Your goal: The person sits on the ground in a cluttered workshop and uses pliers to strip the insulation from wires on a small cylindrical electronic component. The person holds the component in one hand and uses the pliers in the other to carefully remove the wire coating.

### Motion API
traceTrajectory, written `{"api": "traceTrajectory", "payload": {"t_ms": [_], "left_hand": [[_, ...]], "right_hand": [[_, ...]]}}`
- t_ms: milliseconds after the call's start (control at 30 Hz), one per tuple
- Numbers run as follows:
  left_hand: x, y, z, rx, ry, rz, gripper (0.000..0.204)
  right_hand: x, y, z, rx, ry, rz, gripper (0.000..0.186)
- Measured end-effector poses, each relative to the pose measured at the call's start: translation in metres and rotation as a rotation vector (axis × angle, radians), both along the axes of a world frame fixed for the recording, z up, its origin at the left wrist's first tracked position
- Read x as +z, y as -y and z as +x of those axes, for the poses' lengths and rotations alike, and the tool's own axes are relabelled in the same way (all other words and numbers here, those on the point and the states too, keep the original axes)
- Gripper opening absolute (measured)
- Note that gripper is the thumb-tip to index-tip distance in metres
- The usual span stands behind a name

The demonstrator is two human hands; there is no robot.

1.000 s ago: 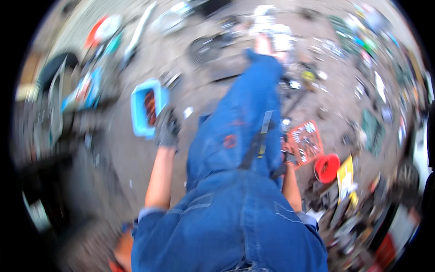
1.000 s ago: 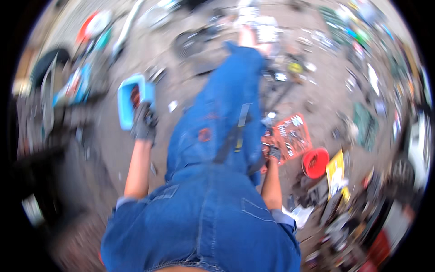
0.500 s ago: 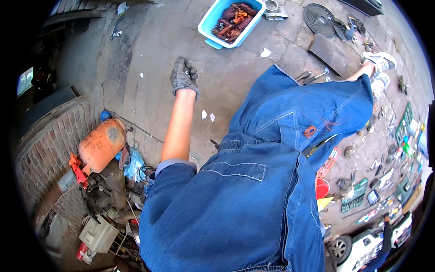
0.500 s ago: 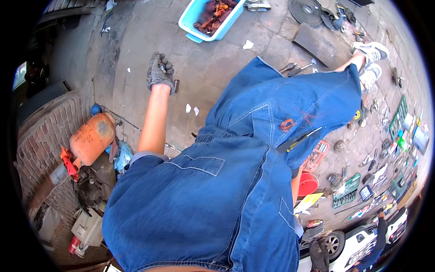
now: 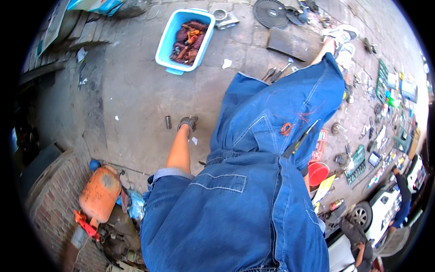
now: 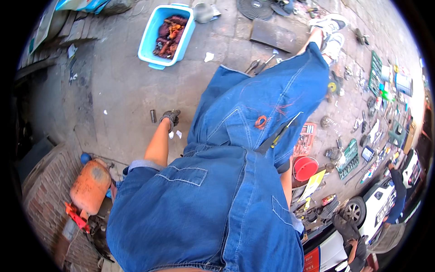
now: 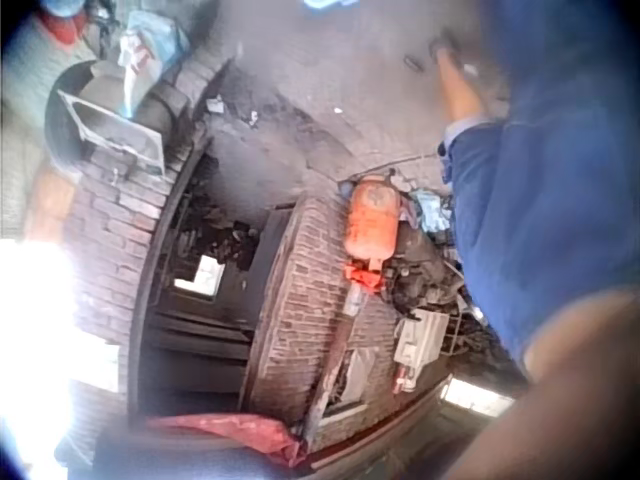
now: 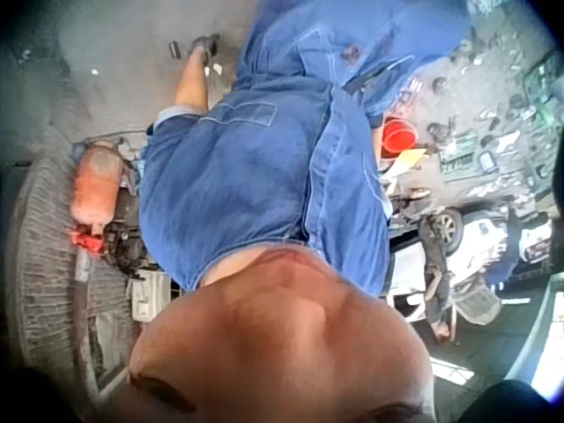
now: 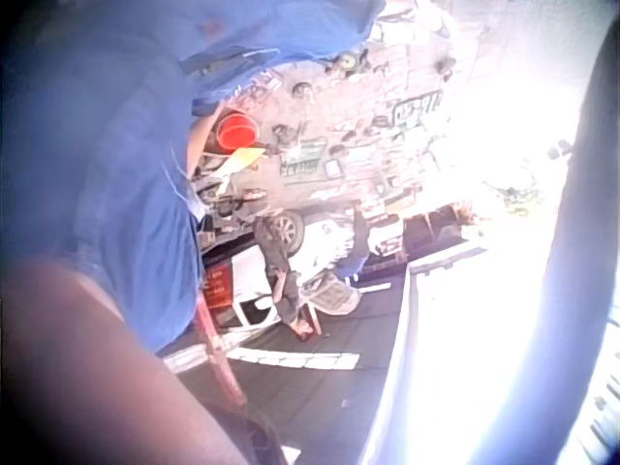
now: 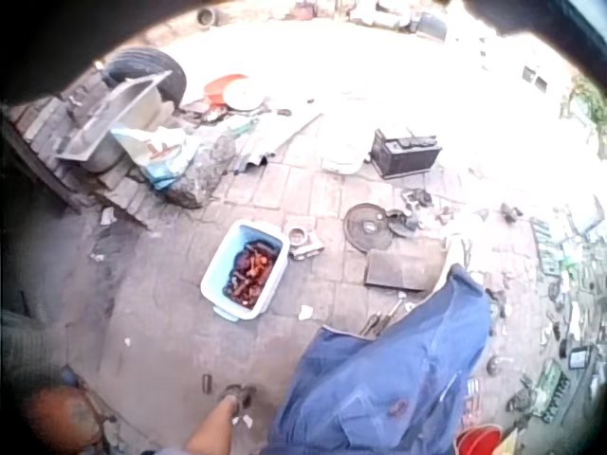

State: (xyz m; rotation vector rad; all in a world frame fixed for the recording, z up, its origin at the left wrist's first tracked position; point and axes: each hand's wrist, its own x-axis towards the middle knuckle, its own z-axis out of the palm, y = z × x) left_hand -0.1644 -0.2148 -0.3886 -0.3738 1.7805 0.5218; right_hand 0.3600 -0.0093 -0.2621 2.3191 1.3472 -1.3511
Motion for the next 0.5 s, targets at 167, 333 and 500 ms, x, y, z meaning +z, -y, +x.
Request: {"api": "traceTrajectory", "payload": {"t_ms": [167,333,500], "left_hand": [[0.0,-0.048,0.016,-0.175,0.028,0.051,0.025],[0.005,-0.126,0.012,-0.445,0.025,0.092,0.032],[-0.002,-0.206,0.028,-1.001,-0.253,0.223,0.056]], "right_hand": [[0.007,0.024,0.012,-0.043,0.03,-0.003,0.041],[0.007,0.051,0.008,-0.127,0.028,0.017,0.042],[-0.008,0.069,0.007,-0.242,0.022,0.062,0.042]]}}
